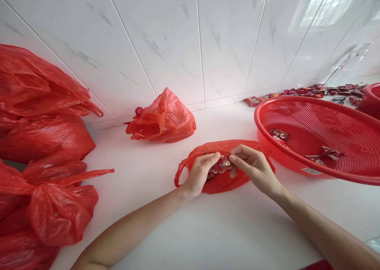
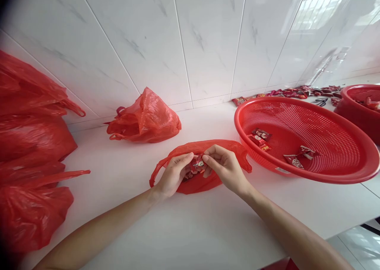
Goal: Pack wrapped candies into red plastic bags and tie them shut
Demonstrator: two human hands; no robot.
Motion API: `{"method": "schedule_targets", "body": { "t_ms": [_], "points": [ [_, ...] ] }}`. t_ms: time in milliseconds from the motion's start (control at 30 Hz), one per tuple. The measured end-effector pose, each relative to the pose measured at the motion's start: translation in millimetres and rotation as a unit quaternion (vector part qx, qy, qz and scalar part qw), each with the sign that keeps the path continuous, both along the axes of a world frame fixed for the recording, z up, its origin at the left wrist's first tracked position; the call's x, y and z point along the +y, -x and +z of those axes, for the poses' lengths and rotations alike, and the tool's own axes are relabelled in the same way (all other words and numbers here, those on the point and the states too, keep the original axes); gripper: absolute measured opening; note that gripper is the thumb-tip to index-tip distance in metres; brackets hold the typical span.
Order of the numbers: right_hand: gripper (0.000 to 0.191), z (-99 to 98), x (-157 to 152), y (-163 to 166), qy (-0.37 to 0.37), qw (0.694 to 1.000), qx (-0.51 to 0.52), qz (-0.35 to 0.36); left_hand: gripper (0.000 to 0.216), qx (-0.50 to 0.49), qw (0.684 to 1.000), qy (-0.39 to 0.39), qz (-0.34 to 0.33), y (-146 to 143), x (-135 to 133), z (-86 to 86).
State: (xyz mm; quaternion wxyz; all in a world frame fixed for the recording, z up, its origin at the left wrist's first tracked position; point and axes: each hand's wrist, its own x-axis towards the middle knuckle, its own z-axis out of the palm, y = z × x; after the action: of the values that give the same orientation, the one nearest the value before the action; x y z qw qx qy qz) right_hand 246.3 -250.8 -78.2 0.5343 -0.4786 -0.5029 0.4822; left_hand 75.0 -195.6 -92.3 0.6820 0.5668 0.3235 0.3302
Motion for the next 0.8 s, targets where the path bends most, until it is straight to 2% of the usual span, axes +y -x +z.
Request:
{"method": "schedule_targets", "body": {
  "t_ms": [100, 200, 300, 400, 533, 633, 800],
  "points": [
    [0.032, -3.6, -2, -1, -0.021, 0.999, -0.013, -0.037, 0.043, -0.019, 0.997, 0.069, -0.034, 1, 4, 2.7],
    [0.026, -6.2, -5, 0, -0.085, 0.992, -0.044, -0.085, 0.035, -0.035, 0.994, 0.104, -0.024, 3, 9, 7.0],
    [0.021, -5.2, -7, 1, -0.106, 0.990, -0.043, -0.080, 0.027, -0.072, 0.995, 0.075, -0.004, 7, 12, 11.5],
    [0.027, -2.3, -6, 1, -0.063, 0.995, 0.000, -0.075, 0.025, -0.071, 0.997, 0.002, 0.004, 10, 11, 15.5],
    [0.034, 0.4, -3, 0, -0.005, 1.000, 0.005, 0.006, 0.027, -0.047, 0.997, -0.063, 0.009, 12, 9, 19.2],
    [0.038, 0.9, -3, -1, 0.015, 0.999, 0.022, 0.033, 0.029, -0.053, 0.997, -0.058, 0.011, 12, 10, 19.5],
    [0.034, -1.2, -4, -1, 0.056, 0.992, 0.050, 0.104, 0.031, -0.070, 0.996, -0.045, 0.013, 11, 13, 16.8]
  ]
}}
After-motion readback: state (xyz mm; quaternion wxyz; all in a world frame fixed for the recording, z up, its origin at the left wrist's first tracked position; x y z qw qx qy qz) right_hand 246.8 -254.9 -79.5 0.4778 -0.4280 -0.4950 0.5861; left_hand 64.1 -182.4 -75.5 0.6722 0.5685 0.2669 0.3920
